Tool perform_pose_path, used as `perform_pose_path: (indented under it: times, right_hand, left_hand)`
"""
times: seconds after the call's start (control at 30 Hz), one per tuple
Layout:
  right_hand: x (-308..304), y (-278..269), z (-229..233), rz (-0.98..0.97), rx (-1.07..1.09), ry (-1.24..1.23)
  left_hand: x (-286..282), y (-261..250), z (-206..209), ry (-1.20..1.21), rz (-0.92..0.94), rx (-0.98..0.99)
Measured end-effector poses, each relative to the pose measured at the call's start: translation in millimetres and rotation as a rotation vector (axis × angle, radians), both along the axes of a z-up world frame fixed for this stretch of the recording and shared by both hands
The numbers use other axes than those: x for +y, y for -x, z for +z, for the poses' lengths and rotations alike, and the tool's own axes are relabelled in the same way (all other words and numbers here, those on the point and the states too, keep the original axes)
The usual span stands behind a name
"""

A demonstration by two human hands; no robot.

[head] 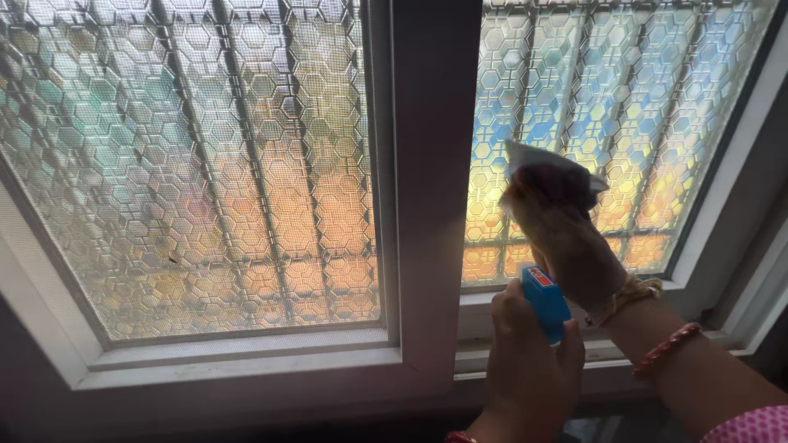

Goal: The person wipes the panes of a window with a cloth while holding a spray bottle in the other hand.

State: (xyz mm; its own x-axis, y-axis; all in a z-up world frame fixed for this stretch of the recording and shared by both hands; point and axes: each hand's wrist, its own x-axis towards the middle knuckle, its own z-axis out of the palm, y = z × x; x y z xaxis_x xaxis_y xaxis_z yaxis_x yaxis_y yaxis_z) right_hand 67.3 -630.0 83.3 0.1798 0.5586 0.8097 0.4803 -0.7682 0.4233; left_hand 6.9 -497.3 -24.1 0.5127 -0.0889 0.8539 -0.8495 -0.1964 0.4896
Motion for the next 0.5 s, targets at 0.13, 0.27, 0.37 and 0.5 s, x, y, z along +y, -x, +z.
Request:
perform_pose_path:
  times: [0.13, 0.27, 0.37, 0.5]
  right_hand:
    - [-30.3, 24.4, -9.9, 0.065, 0.069, 0.175]
    - [-76.4, 12.6, 13.6, -0.272, -0.232, -0.337]
    - [-79.9, -5.0, 63.2, -0.255, -0.408, -0.340]
    - [-20.9, -23.9, 90.3, -0.083, -0.194, -0.336]
  left_hand:
    - [20.0, 12.6, 6.2, -0.005, -0.034, 0.075]
    - [31.6, 25.1, 15.7, -0.007, -0.096, 0.346]
    - [39.9, 23.8, 17.9, -0.077, -0.041, 0.257]
    - [46.4, 17.3, 15.8, -0.085, 0.034, 0.228]
